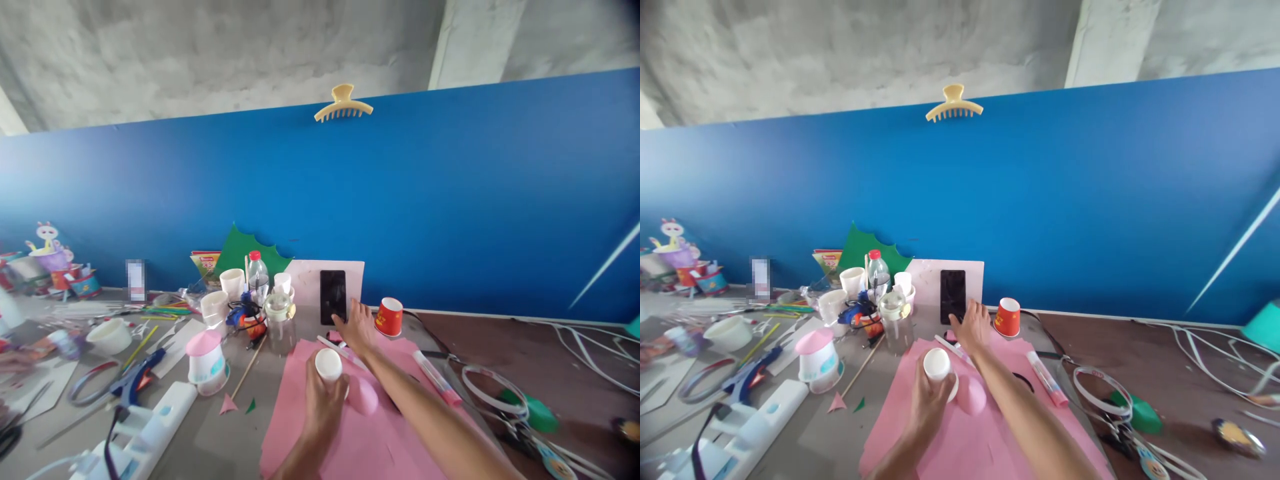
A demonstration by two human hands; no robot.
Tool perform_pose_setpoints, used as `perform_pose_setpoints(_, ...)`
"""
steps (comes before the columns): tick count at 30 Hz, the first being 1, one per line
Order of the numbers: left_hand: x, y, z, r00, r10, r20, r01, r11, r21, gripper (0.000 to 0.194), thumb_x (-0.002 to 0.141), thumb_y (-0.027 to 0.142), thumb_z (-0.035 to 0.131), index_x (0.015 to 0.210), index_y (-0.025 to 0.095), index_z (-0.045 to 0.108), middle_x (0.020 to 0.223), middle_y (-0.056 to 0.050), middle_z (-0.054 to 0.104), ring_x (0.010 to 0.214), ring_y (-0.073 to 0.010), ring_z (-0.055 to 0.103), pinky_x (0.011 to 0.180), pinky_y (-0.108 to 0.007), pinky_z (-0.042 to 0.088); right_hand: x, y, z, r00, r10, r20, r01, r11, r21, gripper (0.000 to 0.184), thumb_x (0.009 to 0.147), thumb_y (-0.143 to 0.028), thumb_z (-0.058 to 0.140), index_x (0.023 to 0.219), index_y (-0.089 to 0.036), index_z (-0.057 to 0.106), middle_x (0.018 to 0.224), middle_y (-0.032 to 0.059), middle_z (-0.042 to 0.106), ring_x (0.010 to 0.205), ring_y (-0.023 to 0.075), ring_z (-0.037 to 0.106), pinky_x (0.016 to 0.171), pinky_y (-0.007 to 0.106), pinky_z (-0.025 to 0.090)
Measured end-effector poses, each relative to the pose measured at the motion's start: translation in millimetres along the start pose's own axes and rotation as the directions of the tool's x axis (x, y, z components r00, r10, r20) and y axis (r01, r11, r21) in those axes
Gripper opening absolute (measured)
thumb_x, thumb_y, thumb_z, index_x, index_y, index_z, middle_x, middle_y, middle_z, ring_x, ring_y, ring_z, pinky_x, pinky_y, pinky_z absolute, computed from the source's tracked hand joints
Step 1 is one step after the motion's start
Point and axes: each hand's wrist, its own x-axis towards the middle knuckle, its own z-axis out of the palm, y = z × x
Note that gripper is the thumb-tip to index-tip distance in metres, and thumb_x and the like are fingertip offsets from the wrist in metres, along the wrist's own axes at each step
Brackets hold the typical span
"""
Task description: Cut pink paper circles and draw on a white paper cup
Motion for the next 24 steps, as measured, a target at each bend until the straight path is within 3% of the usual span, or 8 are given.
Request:
perform_pose_setpoints(3,2,-5,0.3,1.000,0.012,0.009,-0.012,1.000,0.023,0.047,0.071,0.034,0.067,0.111,0.016,0.050,0.100,-0.010,0.062,0.094,-0.0254,0.060,0.083,-0.039,0.048,15,-28,13,0.979,0.200,-0.037,-0.201,0.979,-0.029,0.075,0.073,-0.045,0.063,0.130,-0.002,0.041,0.119,0.0259,0.054,0.111,0.0394,0.049,0.092,0.048,0.037)
perform_pose_setpoints(7,2,-5,0.3,0.998,0.038,0.051,-0.038,0.999,-0.006,0.044,0.075,0.037,0.065,0.111,0.017,0.050,0.102,-0.010,0.062,0.097,-0.0262,0.060,0.085,-0.040,0.048,25,-56,26,0.956,0.288,-0.061,-0.291,0.956,-0.041,0.087,0.071,-0.044,0.065,0.137,0.003,0.030,0.125,0.0286,0.048,0.115,0.0405,0.045,0.096,0.046,0.031)
perform_pose_setpoints(17,1,-1,-0.1,0.998,0.020,0.061,-0.014,0.996,-0.083,0.045,0.079,0.042,0.064,0.113,0.017,0.049,0.107,-0.013,0.063,0.099,-0.0265,0.061,0.085,-0.038,0.048,31,-61,33,0.940,0.324,-0.106,-0.331,0.942,-0.055,0.088,0.071,-0.034,0.063,0.140,0.001,0.021,0.124,0.0309,0.047,0.117,0.0428,0.044,0.097,0.051,0.028)
perform_pose_setpoints(24,0,2,-1.1,0.998,0.015,0.053,-0.011,0.997,-0.071,0.044,0.077,0.041,0.065,0.112,0.017,0.050,0.104,-0.011,0.063,0.098,-0.0261,0.061,0.083,-0.037,0.048,34,-60,33,0.943,0.318,-0.096,-0.325,0.943,-0.075,0.088,0.069,-0.037,0.063,0.138,0.002,0.025,0.120,0.0313,0.050,0.113,0.0425,0.046,0.094,0.051,0.031)
